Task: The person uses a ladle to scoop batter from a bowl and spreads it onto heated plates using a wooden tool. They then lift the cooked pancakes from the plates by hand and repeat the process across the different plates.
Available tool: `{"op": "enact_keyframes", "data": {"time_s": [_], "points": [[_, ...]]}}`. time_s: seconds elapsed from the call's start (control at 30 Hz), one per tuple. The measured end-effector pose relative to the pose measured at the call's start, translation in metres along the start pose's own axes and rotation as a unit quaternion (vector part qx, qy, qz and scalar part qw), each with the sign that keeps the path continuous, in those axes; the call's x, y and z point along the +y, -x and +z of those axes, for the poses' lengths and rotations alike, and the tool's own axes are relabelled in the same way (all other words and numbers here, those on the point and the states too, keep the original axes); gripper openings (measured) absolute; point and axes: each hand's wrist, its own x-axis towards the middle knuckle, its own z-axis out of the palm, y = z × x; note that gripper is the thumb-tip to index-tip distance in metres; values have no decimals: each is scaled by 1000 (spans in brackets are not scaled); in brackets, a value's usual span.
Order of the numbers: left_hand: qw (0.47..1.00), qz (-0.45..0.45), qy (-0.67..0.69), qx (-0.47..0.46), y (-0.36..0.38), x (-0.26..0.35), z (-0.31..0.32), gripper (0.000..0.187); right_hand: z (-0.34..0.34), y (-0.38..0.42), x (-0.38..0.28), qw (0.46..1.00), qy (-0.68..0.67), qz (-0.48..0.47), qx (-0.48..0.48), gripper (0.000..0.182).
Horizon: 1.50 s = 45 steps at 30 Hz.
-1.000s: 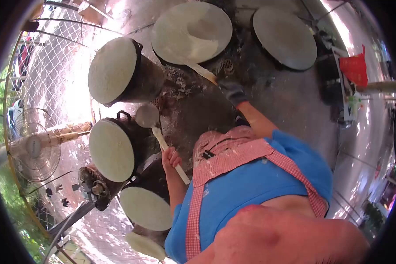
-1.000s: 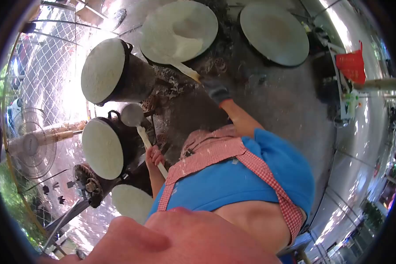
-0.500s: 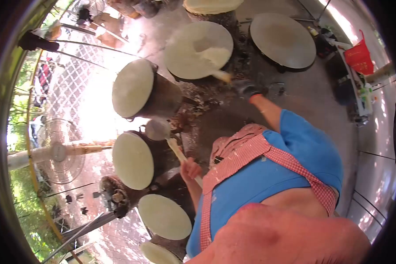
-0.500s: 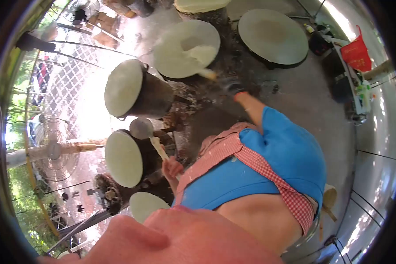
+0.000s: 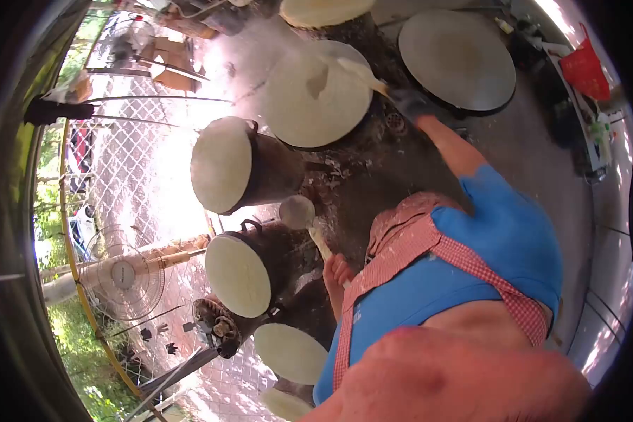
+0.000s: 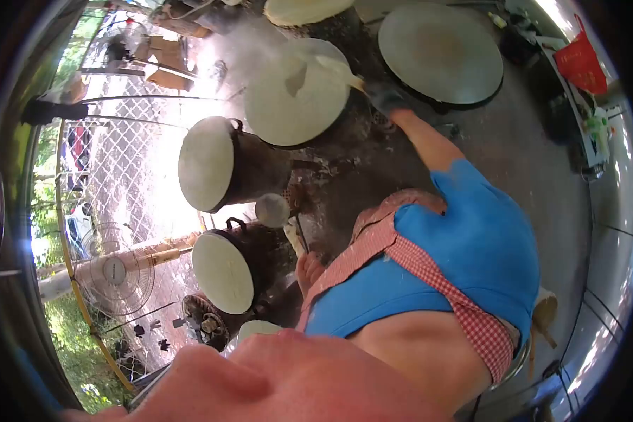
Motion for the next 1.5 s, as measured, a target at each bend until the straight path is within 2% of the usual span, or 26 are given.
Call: {"op": "enact_keyframes", "data": {"time_s": [0.03, 0.1, 0.13, 0.17, 0.23, 0.27, 0.33, 0.43, 0.47, 0.5, 0.57, 0.6, 0.7, 0.8, 0.9, 0.93, 1.03, 1.13, 1.17, 1.23, 1.27, 1.3, 1.37, 1.4, 1.47, 1.5], "points": [[998, 14, 30, 49, -15, 0, 9, 30, 11, -20, -7, 974, 215, -67, 9, 29], [992, 27, 67, 100, -34, -9, 8, 30, 3, -13, -9, 888, 439, -78, -114, 34], [990, 32, 61, 122, -33, -7, 8, 30, 6, 19, -16, 866, 441, -25, -234, 40], [990, 35, 52, 129, -46, -3, 7, 31, 4, 49, 16, 882, 457, -96, -64, 40], [988, 69, -10, 139, -50, -7, 14, 31, 9, 34, 40, 869, 447, -175, 118, 41], [993, 38, 2, 110, -56, -3, 2, 31, 4, 3, 32, 963, 226, -81, 125, 39], [993, 11, 20, 112, -60, -11, 6, 30, -4, -63, 56, 993, 118, -10, -22, 42], [989, 17, 106, 98, -69, -18, 12, 27, 16, -188, 10, 961, 271, 12, -47, 39], [992, 18, 52, 115, -63, -14, 7, 24, 24, -206, 9, 959, 277, 11, -64, 40], [991, 19, 43, 122, -49, -13, 5, 24, 31, -189, 21, 962, 266, 15, -61, 40], [999, -10, -42, 12, -48, -12, -8, 22, 23, -159, 43, 974, 224, 7, -39, 45], [998, 33, -17, 42, -51, -21, 12, 22, 36, -129, 43, 973, 227, 5, -38, 44], [993, -17, -74, 92, -44, 25, -29, 23, 74, -54, 9, 953, 298, -37, -45, 42], [992, 14, -22, 122, -30, 24, -3, 28, 16, -42, -9, 965, 242, -22, -96, 40], [992, 35, -70, 101, -8, 21, 9, 28, 14, -25, 6, 953, 299, -37, -25, 41], [996, 55, 13, 65, -14, 12, 28, 27, 28, -10, 9, 943, 328, -46, -26, 41], [994, 14, 97, 57, -12, 41, -6, 26, 53, 27, 12, 921, 374, -86, -71, 41], [999, -3, 25, 22, -15, 46, -5, 22, 31, -9, 72, 926, 350, -121, -76, 42], [991, 73, 19, 112, -7, 51, -16, 18, 23, -34, 89, 938, 320, -120, -51, 42], [996, 44, 23, 71, -10, 56, -16, 17, 6, -74, 47, 956, 288, -59, -1, 45], [998, 25, 30, 48, -14, 58, -15, 16, -1, -88, 32, 964, 262, 14, 42, 47], [999, 9, 35, 33, -17, 62, -16, 15, 1, -96, 14, 965, 257, 14, 44, 47], [999, -18, 43, 8, -26, 71, -16, 14, 14, -96, -16, 906, 407, 57, -104, 32], [999, -21, 45, 2, -33, 78, -17, 14, 7, -91, -21, 905, 406, 59, -110, 32], [999, 12, 30, 32, -50, 94, -16, 12, -6, -71, -21, 854, 463, -152, -180, 32], [998, 38, 16, 57, -61, 101, -14, 11, -13, -70, -12, 850, 465, -156, -191, 32]]}}
